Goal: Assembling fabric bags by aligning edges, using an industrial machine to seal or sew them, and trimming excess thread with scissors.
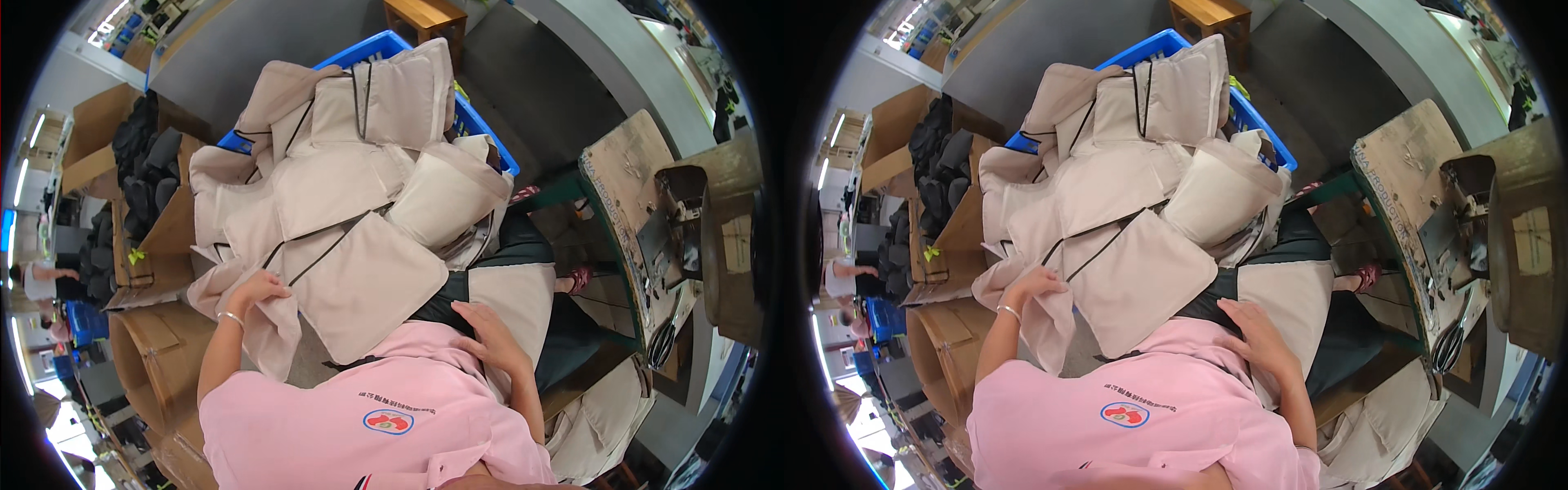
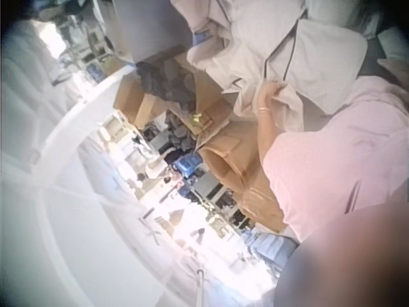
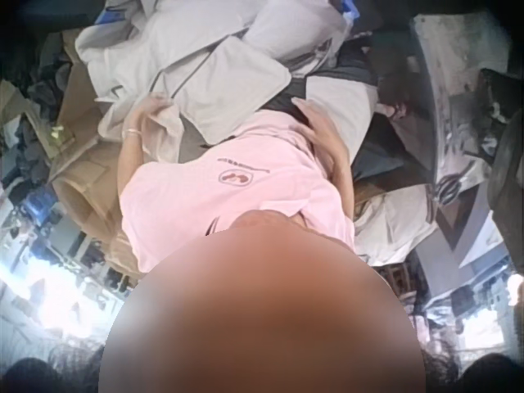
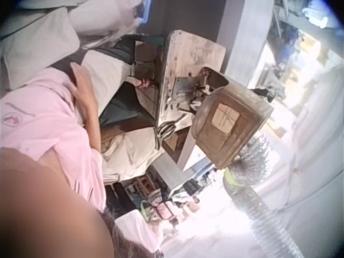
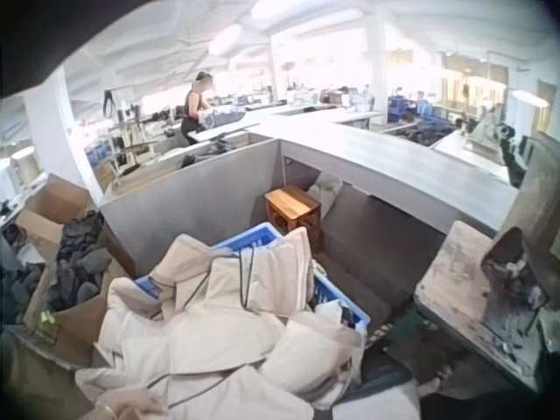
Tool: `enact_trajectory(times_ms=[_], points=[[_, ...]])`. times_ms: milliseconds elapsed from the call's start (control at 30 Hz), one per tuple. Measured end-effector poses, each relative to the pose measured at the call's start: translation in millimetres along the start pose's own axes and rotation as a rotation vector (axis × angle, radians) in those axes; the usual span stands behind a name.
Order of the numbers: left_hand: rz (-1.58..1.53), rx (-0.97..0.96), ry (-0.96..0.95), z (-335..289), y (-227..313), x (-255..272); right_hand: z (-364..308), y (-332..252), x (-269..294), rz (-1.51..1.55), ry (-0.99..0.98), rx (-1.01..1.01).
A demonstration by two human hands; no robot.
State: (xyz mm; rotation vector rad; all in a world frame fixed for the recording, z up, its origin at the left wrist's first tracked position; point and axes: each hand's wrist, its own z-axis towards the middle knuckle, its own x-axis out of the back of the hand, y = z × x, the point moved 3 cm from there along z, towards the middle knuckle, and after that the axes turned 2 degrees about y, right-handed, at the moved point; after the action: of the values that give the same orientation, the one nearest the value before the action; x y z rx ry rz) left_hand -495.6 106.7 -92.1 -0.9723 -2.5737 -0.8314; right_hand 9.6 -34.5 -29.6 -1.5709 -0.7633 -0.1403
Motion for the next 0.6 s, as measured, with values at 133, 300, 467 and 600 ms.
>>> enact_trajectory(times_ms=[133,300,467,600], points=[[0.274,-0.215,-0.129,4,67,-21,4,6,-1,0.067,0.072,-0.002],[0.387,-0.393,-0.019,53,168,-22,5,11,-12,-0.020,0.199,-0.033],[0.130,-0.626,0.191,185,248,-34,12,25,-13,0.139,0.311,-0.046],[-0.124,-0.570,0.246,292,272,-65,19,33,-12,0.101,0.314,-0.024]])
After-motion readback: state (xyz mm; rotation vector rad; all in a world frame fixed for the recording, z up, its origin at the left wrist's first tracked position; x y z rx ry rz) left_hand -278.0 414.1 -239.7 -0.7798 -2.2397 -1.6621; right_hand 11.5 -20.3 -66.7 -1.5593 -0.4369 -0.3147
